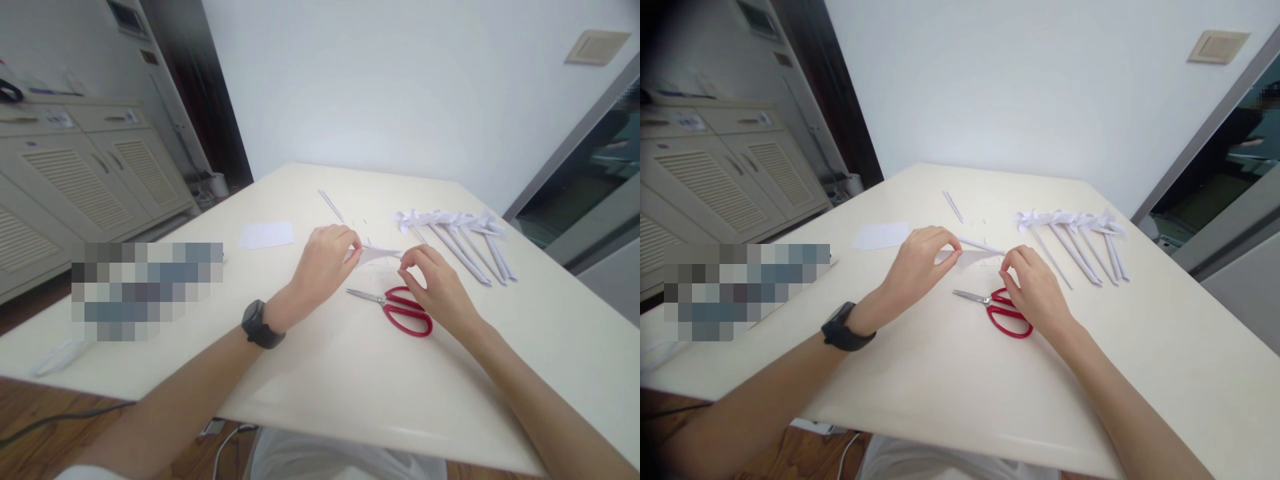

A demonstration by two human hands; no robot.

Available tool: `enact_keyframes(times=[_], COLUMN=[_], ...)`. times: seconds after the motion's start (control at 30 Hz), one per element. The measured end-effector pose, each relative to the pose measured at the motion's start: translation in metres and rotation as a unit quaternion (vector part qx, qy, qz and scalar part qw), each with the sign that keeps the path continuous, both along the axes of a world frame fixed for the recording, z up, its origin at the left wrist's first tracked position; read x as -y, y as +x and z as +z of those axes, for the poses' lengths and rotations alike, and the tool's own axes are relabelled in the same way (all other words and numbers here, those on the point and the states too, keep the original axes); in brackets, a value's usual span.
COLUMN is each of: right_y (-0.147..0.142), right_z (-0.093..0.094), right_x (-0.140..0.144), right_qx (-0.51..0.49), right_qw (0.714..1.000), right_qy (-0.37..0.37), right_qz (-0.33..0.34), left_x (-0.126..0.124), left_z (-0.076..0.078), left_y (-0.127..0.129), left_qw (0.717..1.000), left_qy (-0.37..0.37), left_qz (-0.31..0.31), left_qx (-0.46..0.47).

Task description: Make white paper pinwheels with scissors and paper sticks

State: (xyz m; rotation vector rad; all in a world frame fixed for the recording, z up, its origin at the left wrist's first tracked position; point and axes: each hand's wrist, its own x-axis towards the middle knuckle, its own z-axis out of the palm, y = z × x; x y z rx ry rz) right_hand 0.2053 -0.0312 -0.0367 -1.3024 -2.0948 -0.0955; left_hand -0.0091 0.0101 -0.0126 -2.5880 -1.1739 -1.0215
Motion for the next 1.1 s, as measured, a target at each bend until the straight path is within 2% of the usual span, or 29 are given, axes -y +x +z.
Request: enact_keyframes(times=[0.1, 0.2, 0.27, 0.37, 0.6, 0.83, 0.97, 1.03, 1.1], right_y=[0.001, -0.002, -0.004, -0.006, -0.008, -0.009, -0.006, -0.005, -0.004], right_z=[0.001, 0.003, 0.003, 0.001, 0.002, -0.001, 0.003, 0.006, 0.007], right_x=[0.001, 0.003, 0.005, 0.006, 0.007, 0.006, 0.007, 0.008, 0.009], right_qx=[-0.016, -0.009, 0.010, 0.029, -0.002, 0.028, 0.009, -0.001, -0.003], right_qw=[0.999, 0.998, 0.998, 0.999, 1.000, 1.000, 1.000, 1.000, 0.999], right_qy=[0.026, 0.053, 0.043, 0.014, 0.008, -0.008, -0.008, -0.005, 0.000], right_qz=[-0.034, -0.045, -0.034, -0.021, 0.008, 0.004, -0.022, -0.031, -0.031], left_x=[-0.005, -0.004, 0.000, 0.006, 0.008, 0.014, 0.010, 0.004, -0.004], left_z=[0.000, -0.008, -0.013, -0.015, -0.013, -0.014, -0.002, 0.003, 0.004], left_y=[-0.003, 0.003, 0.008, 0.014, 0.012, 0.018, 0.007, -0.006, -0.021], left_qw=[1.000, 0.996, 0.990, 0.987, 0.989, 0.987, 0.995, 0.998, 0.989], left_qy=[-0.013, -0.010, 0.007, 0.026, 0.038, 0.021, -0.003, -0.023, -0.063], left_qz=[-0.007, -0.063, -0.105, -0.133, -0.122, -0.128, -0.063, 0.005, 0.112], left_qx=[-0.003, -0.062, -0.093, -0.091, -0.077, -0.097, -0.074, -0.055, -0.074])
